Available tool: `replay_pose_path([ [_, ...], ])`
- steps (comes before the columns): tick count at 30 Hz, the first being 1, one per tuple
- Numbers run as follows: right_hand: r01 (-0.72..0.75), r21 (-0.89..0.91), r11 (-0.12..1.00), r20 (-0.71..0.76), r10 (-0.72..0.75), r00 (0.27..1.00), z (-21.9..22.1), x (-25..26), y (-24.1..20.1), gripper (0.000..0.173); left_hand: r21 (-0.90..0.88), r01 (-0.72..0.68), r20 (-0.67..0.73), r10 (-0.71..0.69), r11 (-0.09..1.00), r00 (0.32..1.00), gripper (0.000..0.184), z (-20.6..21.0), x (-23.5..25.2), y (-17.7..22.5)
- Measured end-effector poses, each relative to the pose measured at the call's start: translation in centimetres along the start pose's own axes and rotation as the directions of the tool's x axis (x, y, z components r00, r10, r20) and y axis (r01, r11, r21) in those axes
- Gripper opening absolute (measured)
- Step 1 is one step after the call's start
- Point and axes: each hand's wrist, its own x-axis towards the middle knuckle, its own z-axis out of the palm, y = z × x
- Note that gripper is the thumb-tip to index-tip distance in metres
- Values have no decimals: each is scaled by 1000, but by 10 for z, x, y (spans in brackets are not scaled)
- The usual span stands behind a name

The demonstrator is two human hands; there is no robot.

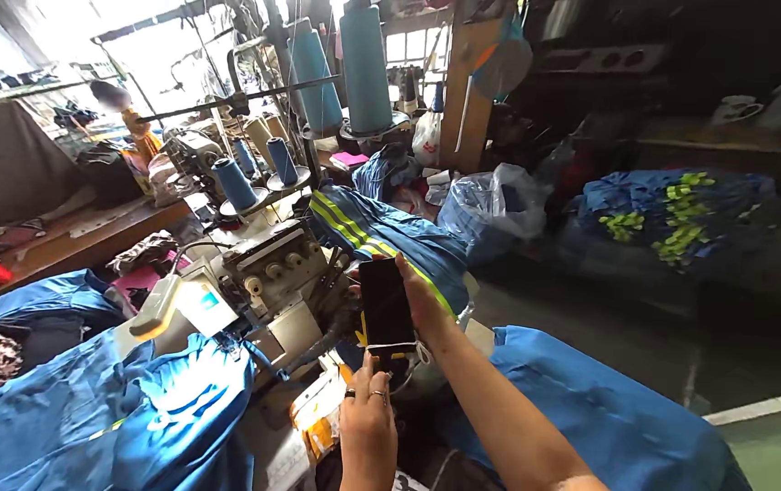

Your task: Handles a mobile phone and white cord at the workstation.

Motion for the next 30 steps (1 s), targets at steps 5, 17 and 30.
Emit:
replay_pose_path([
  [5, -54, 60, 997, -32, 56, 998, -8, 4, 3, 68, 165, -49, 42, 43, 985, 998, 16, 1, -6, -3],
  [17, -165, 186, 969, -24, 172, 985, -1, 8, 4, 69, 211, -44, 83, 27, 977, 996, 13, 3, -16, -6],
  [30, -118, 21, 993, -12, 118, 993, 12, -11, 3, 54, -246, 207, 45, -202, 947, 978, 11, 3, -14, 6],
])
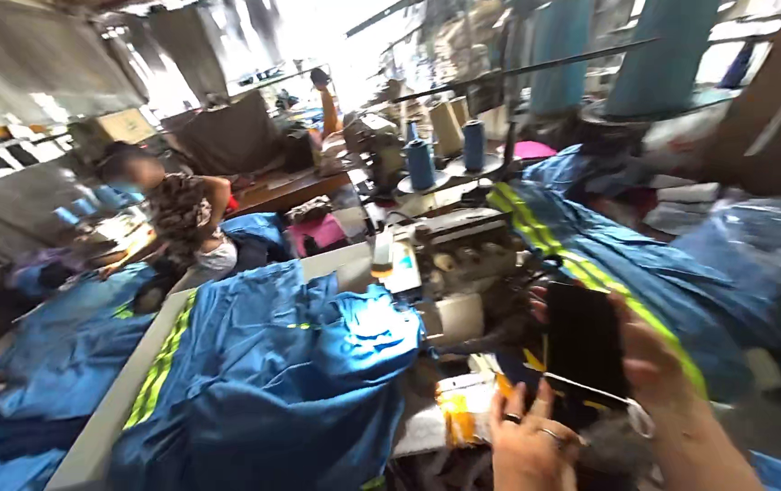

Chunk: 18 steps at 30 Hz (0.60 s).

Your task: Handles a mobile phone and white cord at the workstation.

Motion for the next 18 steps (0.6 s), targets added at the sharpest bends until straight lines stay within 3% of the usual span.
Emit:
replay_pose_path([
  [2, -11, -7, 1000, -56, 11, 998, 0, 2, 1, 56, -41, 10, -8, -11, 999, 1000, 11, 3, -3, -4],
  [7, 23, -21, 1000, -14, -23, 1000, -17, 11, 8, 59, -235, 105, 31, -100, 966, 994, 11, -2, -2, -1],
  [11, 95, -168, 981, 56, -87, 995, -21, 6, 12, 72, -318, 182, 89, -162, 930, 983, 12, -10, 2, 0],
  [14, 138, -242, 960, -26, -148, 989, -4, -4, 11, 66, -377, 210, 136, -170, 902, 976, 13, -13, 5, -6],
  [17, 137, -282, 950, 97, -114, 989, -7, -3, 9, 69, -394, 217, 170, -161, 893, 972, 13, -19, 8, -10],
  [18, 135, -314, 940, 58, -123, 991, -3, -6, 11, 69, -404, 216, 173, -158, 889, 972, 13, -20, 9, -10],
])
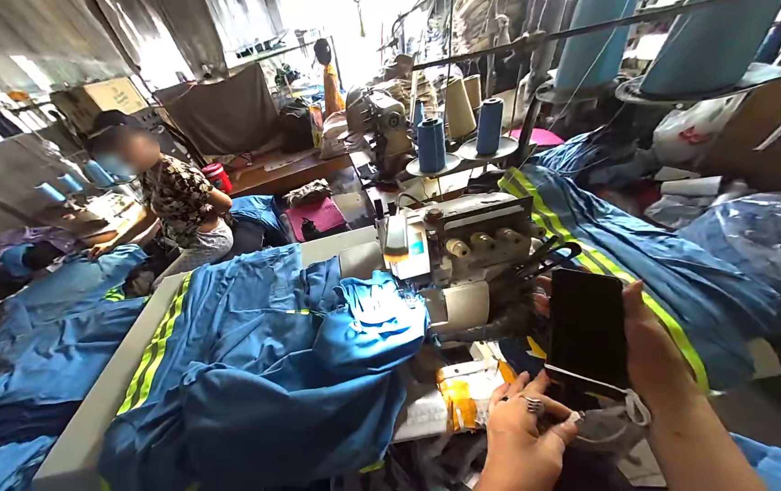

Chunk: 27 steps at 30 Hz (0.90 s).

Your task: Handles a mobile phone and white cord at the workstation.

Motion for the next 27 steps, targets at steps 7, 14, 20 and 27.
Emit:
replay_pose_path([
  [7, -21, -273, 962, -496, -122, 860, 1, -8, 6, 47, 109, -70, -150, 86, 992, 985, 13, 2, -6, 8],
  [14, 281, -684, 673, -253, -580, 774, -9, -73, -4, 38, 17, 50, -167, -46, 999, 985, 18, 6, -11, 26],
  [20, 353, -793, 498, 171, -373, 912, 24, -144, 11, 32, -76, 121, -102, -129, 990, 986, 15, 11, 5, 37],
  [27, 268, -807, 527, 11, -440, 898, 27, -156, 29, 36, -159, 223, -20, -229, 962, 973, 11, 8, 8, 33],
])
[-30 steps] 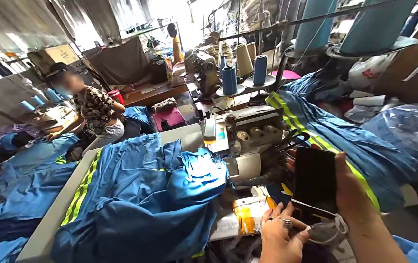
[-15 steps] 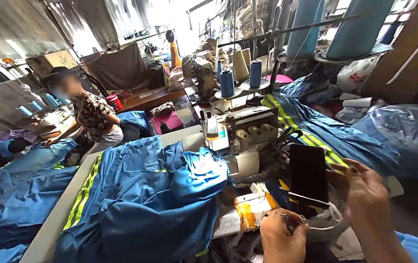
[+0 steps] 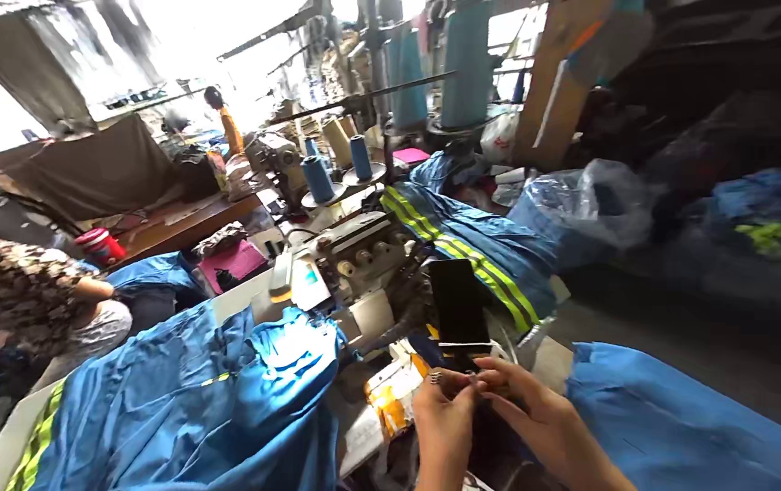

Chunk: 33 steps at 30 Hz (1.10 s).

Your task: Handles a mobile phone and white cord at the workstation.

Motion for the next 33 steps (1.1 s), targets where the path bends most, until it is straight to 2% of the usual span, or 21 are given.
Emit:
replay_pose_path([
  [3, -17, -70, 997, -22, 16, 1000, 1, -2, -4, 36, -3, 79, 53, -79, 997, 995, 11, -5, 6, 4],
  [6, -43, -154, 987, -144, 20, 989, 11, -3, -5, 22, 28, 117, 156, -120, 993, 980, 12, -10, 13, 10],
  [8, -75, -182, 981, -209, 36, 977, 14, -3, -4, 18, 65, 63, 184, -74, 996, 980, 19, -17, 23, 17],
  [10, -94, -203, 975, -244, 43, 969, 14, -2, 0, 18, 122, -55, 126, 40, 991, 991, 18, -25, 39, 25],
  [12, -95, -224, 970, -274, 31, 961, 15, -2, 6, 15, 197, -90, 45, 83, 976, 996, 16, -31, 61, 32],
  [14, -96, -234, 968, -295, 24, 955, 18, 0, 11, 15, 284, -12, 23, 6, 959, 1000, 18, -31, 84, 37],
  [16, -126, -222, 967, -306, 54, 951, 22, 1, 12, 15, 360, 87, 61, -116, 929, 991, 25, -23, 100, 41],
  [18, -152, -203, 967, -317, 82, 945, 25, 1, 14, 16, 441, 121, 89, -177, 889, 980, 36, -11, 108, 44],
  [20, -153, -189, 970, -317, 87, 944, 25, 0, 16, 17, 581, 34, 101, -113, 813, 989, 42, 1, 108, 52],
  [21, -148, -179, 973, -314, 86, 945, 26, -1, 17, 18, 669, -81, 141, -19, 739, 990, 40, 6, 105, 55],
  [22, -141, -165, 976, -315, 83, 945, 26, -2, 19, 18, 747, -243, 229, 104, 619, 968, 40, 9, 103, 59],
  [23, -135, -144, 980, -312, 84, 946, 27, -3, 19, 18, 780, -422, 359, 221, 463, 907, 46, 9, 104, 60],
  [24, -133, -122, 983, -304, 91, 948, 28, -3, 18, 18, 759, -589, 514, 299, 278, 804, 53, 7, 106, 61],
  [25, -137, -110, 985, -303, 98, 948, 30, -3, 16, 18, 680, -726, 662, 339, 103, 669, 57, 5, 111, 61],
  [26, -141, -105, 984, -304, 103, 947, 31, -2, 14, 18, 578, -815, 779, 324, -38, 537, 58, 3, 117, 59],
  [27, -147, -111, 983, -312, 106, 944, 33, -1, 12, 18, 489, -860, 854, 283, -147, 437, 59, 2, 123, 55],
  [29, -147, -104, 984, -313, 108, 944, 35, 1, 12, 16, 383, -889, 920, 190, -251, 342, 62, -4, 132, 45],
  [31, -145, -92, 985, -314, 109, 943, 36, 2, 14, 16, 337, -895, 941, 132, -291, 312, 64, -8, 138, 38],
  [33, -152, -122, 981, -317, 107, 943, 38, 2, 16, 15, 318, -904, 948, 129, -287, 292, 61, -7, 141, 33],
])
